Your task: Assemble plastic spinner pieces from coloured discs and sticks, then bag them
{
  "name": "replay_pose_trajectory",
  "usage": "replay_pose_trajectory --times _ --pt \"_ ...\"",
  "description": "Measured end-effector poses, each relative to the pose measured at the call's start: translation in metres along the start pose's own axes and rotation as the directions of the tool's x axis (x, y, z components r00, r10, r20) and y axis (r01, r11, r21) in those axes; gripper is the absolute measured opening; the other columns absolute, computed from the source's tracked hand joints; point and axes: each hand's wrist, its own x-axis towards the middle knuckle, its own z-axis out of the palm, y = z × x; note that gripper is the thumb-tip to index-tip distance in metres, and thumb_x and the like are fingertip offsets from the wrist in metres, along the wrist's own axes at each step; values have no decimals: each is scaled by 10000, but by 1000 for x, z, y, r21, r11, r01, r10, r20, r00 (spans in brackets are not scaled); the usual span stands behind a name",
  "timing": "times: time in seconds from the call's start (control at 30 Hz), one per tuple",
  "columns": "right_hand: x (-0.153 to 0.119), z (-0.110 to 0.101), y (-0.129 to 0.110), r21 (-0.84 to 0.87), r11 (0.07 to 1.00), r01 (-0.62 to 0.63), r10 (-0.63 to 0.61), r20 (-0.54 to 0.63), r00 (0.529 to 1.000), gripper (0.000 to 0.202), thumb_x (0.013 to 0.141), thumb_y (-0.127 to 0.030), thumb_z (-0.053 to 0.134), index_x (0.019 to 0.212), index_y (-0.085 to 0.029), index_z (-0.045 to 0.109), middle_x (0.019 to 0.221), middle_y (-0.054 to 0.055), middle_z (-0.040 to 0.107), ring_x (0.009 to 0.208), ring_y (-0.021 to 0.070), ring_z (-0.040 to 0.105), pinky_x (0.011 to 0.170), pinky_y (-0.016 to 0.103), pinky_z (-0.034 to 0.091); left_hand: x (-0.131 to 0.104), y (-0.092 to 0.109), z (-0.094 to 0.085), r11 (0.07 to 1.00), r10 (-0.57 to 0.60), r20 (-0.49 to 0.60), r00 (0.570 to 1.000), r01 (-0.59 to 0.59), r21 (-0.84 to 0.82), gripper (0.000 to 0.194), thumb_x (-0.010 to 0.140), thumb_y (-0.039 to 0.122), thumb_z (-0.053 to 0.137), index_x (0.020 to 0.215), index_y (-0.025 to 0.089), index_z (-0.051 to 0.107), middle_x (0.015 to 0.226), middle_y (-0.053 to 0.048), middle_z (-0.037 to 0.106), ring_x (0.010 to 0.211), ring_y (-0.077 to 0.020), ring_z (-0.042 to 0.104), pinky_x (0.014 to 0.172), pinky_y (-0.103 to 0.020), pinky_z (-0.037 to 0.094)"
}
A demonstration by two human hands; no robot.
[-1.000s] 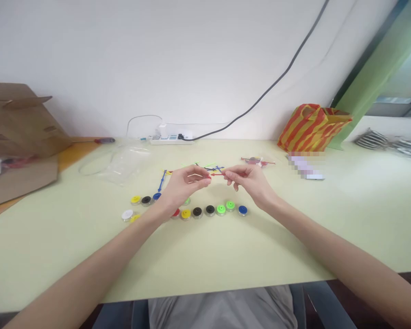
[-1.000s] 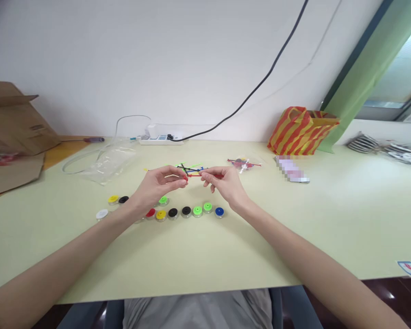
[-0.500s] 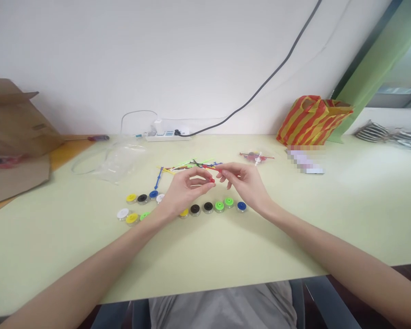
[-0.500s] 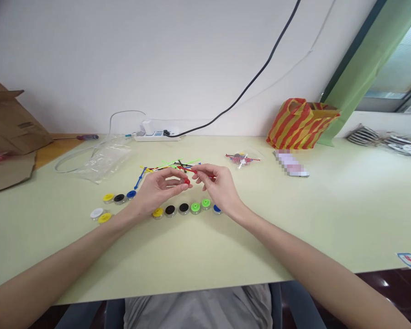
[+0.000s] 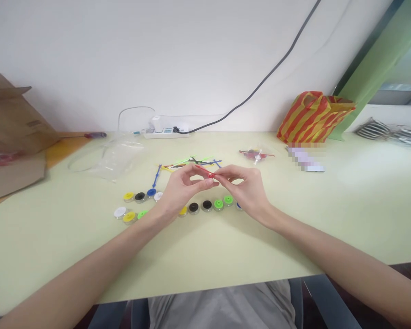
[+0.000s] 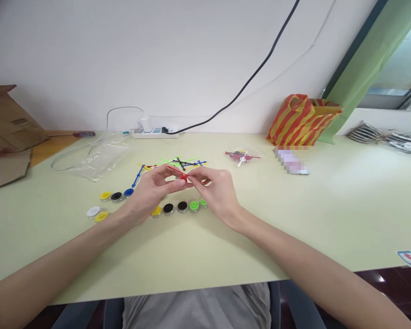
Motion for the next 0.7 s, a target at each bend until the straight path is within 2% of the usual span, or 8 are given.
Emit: replay_pose_trajectory --times 0.1,0.3,0.47,0.7 --pt "-1 0 -1 -70 996 53 -54 -12 998 140 942 -248 641 886 -277 766 871 9 784 761 197 735 712 345 589 -1 -2 1 999 -27 -10 1000 26 -18 271 723 382 899 877 225 740 1071 -78 747 982 -283 752 1020 -505 569" --pt "-6 3 0 -287 925 247 -274 -56 960 213 969 -195 569 906 -269 759 821 27 765 739 191 703 660 334 554 -7 -1 4 989 -73 -8 997 71 -133 216 769 343 872 886 203 755 1027 -77 759 981 -251 745 1028 -475 567" --pt "-6 2 2 -252 918 307 -322 -19 947 241 965 -172 562 999 -280 775 934 39 789 804 180 733 713 311 591 -6 -1 2 981 -65 -29 997 59 -183 211 747 331 888 863 200 769 990 -78 778 960 -254 751 1042 -495 564" --pt "-9 1 4 -213 911 352 -358 14 934 275 981 -149 546 1063 -276 775 934 42 781 797 167 725 720 294 585 -5 -5 -3 987 -46 -30 998 41 -155 220 729 325 902 844 195 767 967 -78 781 887 -252 761 1013 -516 578"
